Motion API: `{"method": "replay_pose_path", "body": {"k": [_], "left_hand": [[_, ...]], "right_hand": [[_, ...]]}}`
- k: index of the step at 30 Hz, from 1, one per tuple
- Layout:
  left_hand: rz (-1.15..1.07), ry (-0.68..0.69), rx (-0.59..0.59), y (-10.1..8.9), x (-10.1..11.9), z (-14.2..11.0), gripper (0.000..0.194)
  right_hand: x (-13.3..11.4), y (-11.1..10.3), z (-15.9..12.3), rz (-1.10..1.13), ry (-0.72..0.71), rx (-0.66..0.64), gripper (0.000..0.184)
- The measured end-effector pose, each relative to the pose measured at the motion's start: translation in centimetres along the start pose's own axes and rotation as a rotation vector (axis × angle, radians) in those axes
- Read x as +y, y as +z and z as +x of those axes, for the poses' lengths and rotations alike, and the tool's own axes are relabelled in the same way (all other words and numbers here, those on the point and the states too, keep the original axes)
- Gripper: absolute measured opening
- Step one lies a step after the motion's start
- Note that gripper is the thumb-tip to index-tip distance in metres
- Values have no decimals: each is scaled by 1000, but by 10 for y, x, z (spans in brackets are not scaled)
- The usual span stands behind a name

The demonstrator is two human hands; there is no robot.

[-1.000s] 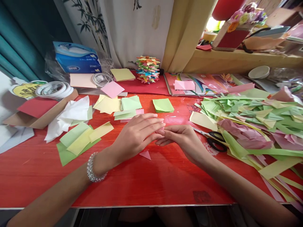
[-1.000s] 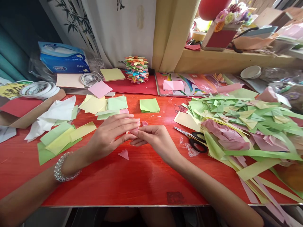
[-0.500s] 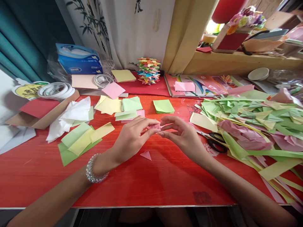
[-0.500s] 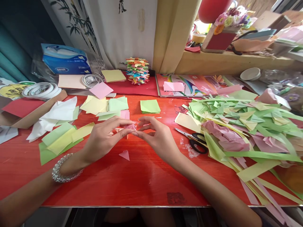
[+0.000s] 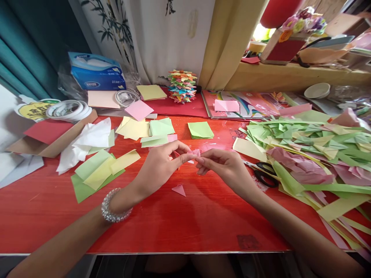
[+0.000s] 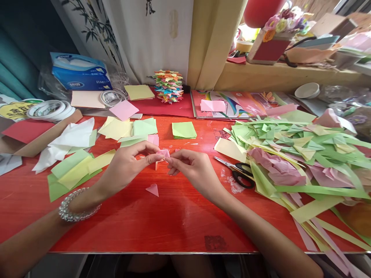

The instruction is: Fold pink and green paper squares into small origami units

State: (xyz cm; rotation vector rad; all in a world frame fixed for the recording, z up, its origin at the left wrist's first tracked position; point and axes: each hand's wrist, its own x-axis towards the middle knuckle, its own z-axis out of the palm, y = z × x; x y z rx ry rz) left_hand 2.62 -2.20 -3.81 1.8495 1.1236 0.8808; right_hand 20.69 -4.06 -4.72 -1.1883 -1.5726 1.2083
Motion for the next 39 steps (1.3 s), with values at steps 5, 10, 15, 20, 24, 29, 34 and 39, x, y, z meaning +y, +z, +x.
{"method": "replay_pose_path", "body": {"k": [5, 10, 15, 20, 24, 29, 34, 39], "left_hand": [[-5, -7, 49, -1, 3, -2, 22], [-58, -42, 12, -1, 0, 2, 24], [-110, -27, -37, 4, 0, 0, 16], [-397, -118, -19, 12, -1, -3, 15], [-568, -159, 8, 9, 0, 0, 13], [-505, -135, 104, -1, 1, 6, 14], [-391, -132, 100, -5, -4, 10, 15], [-392, -58, 252, -15, -14, 18, 21]], "right_hand": [[-3, -1, 0, -4, 29, -7, 24], [-4, -2, 0, 30, 41, -3, 23], [1, 2, -3, 49, 14, -52, 21], [1, 7, -7, -101, -62, -3, 18], [2, 15, -9, -270, -114, -1, 14], [18, 34, -20, -643, -338, -192, 29], [27, 42, -25, -1008, -578, -274, 23], [23, 32, -21, -1170, -745, -277, 28]]}}
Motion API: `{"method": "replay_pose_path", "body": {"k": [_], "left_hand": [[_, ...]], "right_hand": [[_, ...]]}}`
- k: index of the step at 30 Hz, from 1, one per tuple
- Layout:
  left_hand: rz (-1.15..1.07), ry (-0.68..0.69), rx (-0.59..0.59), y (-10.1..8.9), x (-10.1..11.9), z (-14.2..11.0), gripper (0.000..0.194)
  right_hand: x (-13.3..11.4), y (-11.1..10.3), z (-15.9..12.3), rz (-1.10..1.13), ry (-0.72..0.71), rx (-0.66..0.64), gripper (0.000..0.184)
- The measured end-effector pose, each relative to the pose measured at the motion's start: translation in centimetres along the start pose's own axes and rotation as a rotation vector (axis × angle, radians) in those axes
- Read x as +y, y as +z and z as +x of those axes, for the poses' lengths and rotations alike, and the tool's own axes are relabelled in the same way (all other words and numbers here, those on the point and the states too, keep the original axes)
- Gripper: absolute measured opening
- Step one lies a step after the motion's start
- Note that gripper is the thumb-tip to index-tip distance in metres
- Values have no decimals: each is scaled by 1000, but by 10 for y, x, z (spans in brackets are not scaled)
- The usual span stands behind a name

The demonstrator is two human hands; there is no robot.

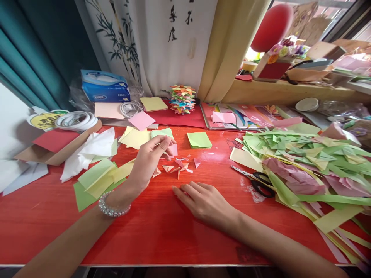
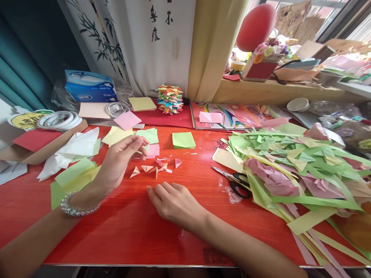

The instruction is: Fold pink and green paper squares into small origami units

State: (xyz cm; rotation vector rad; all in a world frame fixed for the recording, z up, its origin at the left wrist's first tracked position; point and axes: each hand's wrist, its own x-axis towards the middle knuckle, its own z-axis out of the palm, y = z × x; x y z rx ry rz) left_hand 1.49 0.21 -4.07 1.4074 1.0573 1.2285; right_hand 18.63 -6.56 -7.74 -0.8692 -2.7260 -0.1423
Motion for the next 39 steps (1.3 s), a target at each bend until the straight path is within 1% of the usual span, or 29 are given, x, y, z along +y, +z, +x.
{"method": "replay_pose_path", "body": {"k": [1, 3, 4, 6, 7, 8, 9, 11, 13, 15, 17, 19, 21, 22, 23, 24, 26, 28, 31, 33, 37, 39], "left_hand": [[-2, -3, 4, -2, -2, 1, 21], [9, -22, -5, -5, -6, 3, 22], [16, -22, 2, -6, -7, 4, 22], [22, -15, 15, -5, -8, 8, 22], [20, -13, 19, -3, -6, 11, 21], [19, -14, 15, 0, -4, 14, 21], [20, -18, 1, 3, 0, 19, 22], [34, -30, -73, 10, 11, 28, 23], [56, -18, -164, 17, 21, 36, 25], [72, 9, -222, 21, 28, 38, 25], [78, 23, -250, 22, 30, 33, 26], [75, -6, -276, 20, 28, 22, 28], [54, -80, -309, 18, 25, 8, 31], [41, -113, -324, 17, 23, 1, 31], [26, -119, -326, 17, 23, -6, 32], [21, -122, -322, 16, 22, -12, 31], [23, -104, -286, 16, 22, -21, 26], [12, -118, -286, 17, 22, -26, 17], [-48, -154, -299, 17, 20, -31, 13], [-74, -175, -313, 16, 19, -32, 11], [-90, -199, -337, 16, 18, -34, 9], [-76, -191, -330, 16, 18, -33, 9]], "right_hand": [[3, -2, 0, 3, 8, 18, 29], [12, -7, 3, 72, 86, 80, 30], [18, -9, 5, 121, 159, 121, 28], [29, -10, 13, 233, 393, 172, 25], [34, -9, 17, 276, 494, 151, 27], [38, -7, 22, 322, 552, 114, 31], [42, -5, 26, 373, 565, 64, 30], [48, 1, 32, 417, 539, 31, 18], [52, 4, 34, 455, 527, 33, 13], [55, 3, 31, 501, 542, 58, 12], [57, -4, 26, 569, 571, 88, 13], [58, -13, 20, 656, 593, 121, 15], [58, -23, 15, 801, 612, 190, 17], [57, -27, 13, 954, 632, 262, 17], [56, -31, 12, 1085, 648, 319, 18], [53, -35, 11, 1160, 647, 361, 18], [47, -40, 10, 1229, 647, 405, 17], [40, -42, 9, 1331, 671, 386, 15], [32, -44, 7, 1478, 717, 326, 14], [30, -45, 6, 1520, 710, 307, 15], [30, -45, 3, 1481, 707, 382, 6], [31, -46, 2, 1468, 726, 376, 10]]}}
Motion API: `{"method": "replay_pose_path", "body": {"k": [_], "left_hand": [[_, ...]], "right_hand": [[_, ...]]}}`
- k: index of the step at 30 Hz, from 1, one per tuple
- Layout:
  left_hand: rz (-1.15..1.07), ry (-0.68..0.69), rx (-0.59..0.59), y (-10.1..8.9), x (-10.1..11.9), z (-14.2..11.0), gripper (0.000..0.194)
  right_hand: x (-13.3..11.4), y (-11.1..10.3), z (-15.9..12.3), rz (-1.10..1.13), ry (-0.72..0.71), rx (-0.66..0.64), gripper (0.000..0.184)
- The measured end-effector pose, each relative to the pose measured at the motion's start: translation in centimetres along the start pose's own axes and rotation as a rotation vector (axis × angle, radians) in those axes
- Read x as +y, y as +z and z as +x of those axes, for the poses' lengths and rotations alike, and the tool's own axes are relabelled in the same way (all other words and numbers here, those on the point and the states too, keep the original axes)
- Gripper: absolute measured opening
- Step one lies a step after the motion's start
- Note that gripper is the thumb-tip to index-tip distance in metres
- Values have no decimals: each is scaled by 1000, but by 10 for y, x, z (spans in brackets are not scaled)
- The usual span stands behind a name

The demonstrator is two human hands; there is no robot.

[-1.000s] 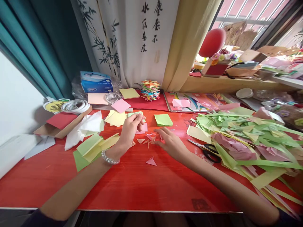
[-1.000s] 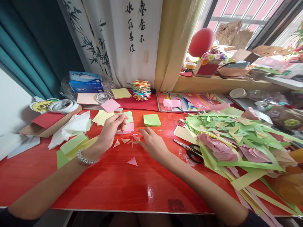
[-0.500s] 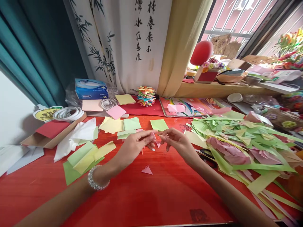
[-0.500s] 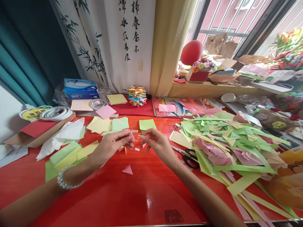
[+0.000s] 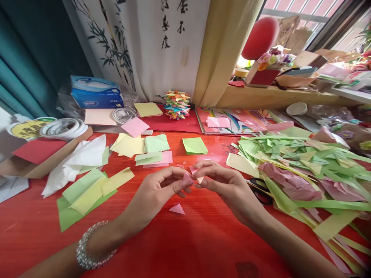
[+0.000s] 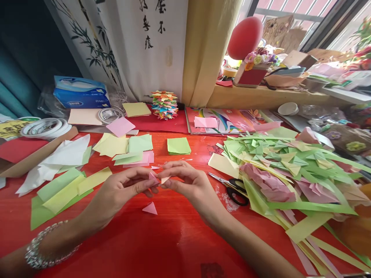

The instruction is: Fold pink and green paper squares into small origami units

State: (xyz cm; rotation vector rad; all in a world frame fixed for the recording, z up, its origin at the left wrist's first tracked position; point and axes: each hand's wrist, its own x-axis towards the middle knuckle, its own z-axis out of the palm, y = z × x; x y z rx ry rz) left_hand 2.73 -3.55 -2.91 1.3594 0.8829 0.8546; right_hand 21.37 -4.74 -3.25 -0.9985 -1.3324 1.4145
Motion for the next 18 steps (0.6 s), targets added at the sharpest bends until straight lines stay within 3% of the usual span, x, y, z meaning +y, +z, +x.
{"method": "replay_pose_path", "body": {"k": [4, 9, 14, 18], "left_hand": [[19, 14, 32, 0, 0, 1, 9], [60, 35, 29, -1, -2, 0, 6], [91, 70, 33, -1, -1, 0, 6], [107, 76, 40, 0, -1, 0, 6]], "right_hand": [[-2, 0, -1, 3, 31, -4, 14], [-1, 2, -3, 19, 14, 122, 22], [3, 3, 0, 93, 22, 118, 6], [4, 4, 0, 121, 29, 102, 5]]}}
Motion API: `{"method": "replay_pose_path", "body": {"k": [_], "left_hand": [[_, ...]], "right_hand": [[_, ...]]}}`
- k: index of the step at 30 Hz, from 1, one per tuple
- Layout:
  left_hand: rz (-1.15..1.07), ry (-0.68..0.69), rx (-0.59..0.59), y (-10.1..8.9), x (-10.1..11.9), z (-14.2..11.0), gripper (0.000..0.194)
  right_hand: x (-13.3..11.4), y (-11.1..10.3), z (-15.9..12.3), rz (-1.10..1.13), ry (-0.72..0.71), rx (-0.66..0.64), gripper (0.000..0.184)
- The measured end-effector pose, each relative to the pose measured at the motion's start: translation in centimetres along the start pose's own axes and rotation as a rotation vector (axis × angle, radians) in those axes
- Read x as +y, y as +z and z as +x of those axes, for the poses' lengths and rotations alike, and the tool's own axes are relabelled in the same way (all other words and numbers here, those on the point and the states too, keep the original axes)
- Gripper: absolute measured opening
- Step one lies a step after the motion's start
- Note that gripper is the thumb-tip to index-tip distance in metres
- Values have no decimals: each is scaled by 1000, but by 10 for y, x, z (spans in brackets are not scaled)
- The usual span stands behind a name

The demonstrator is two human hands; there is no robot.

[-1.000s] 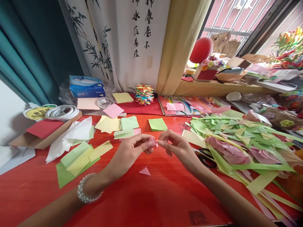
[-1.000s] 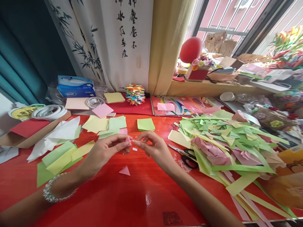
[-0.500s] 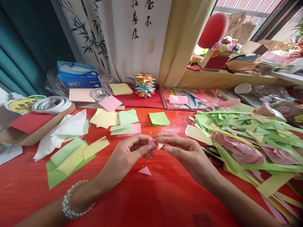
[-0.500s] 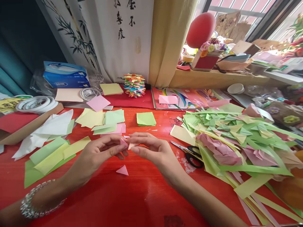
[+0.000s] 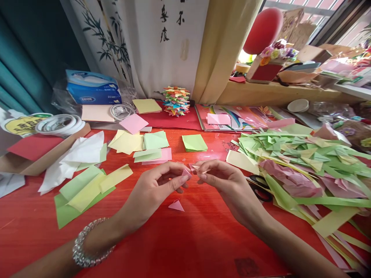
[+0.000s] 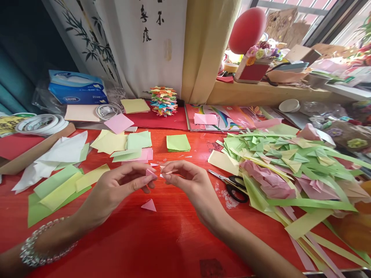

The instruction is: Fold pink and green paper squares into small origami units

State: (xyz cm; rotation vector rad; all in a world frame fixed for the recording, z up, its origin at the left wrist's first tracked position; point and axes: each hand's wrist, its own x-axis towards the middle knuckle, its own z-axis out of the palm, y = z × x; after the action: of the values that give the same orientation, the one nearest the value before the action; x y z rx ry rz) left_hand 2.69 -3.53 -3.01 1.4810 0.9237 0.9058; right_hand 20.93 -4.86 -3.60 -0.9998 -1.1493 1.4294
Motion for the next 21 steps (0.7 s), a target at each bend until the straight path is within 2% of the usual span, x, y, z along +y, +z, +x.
{"method": "replay_pose_path", "body": {"k": [5, 8, 13, 21], "left_hand": [[-27, 3, 21, 0, 0, -1, 6], [-16, 14, 35, 0, 1, -1, 7], [23, 25, 54, -1, 4, -2, 9], [64, 40, 46, -1, 3, -6, 13]], "right_hand": [[-2, 1, -1, 38, 43, -39, 14], [-3, 2, -1, 12, 46, -48, 11], [-4, 3, -4, -124, -60, 0, 3], [-9, 5, -10, -302, -282, 36, 9]]}}
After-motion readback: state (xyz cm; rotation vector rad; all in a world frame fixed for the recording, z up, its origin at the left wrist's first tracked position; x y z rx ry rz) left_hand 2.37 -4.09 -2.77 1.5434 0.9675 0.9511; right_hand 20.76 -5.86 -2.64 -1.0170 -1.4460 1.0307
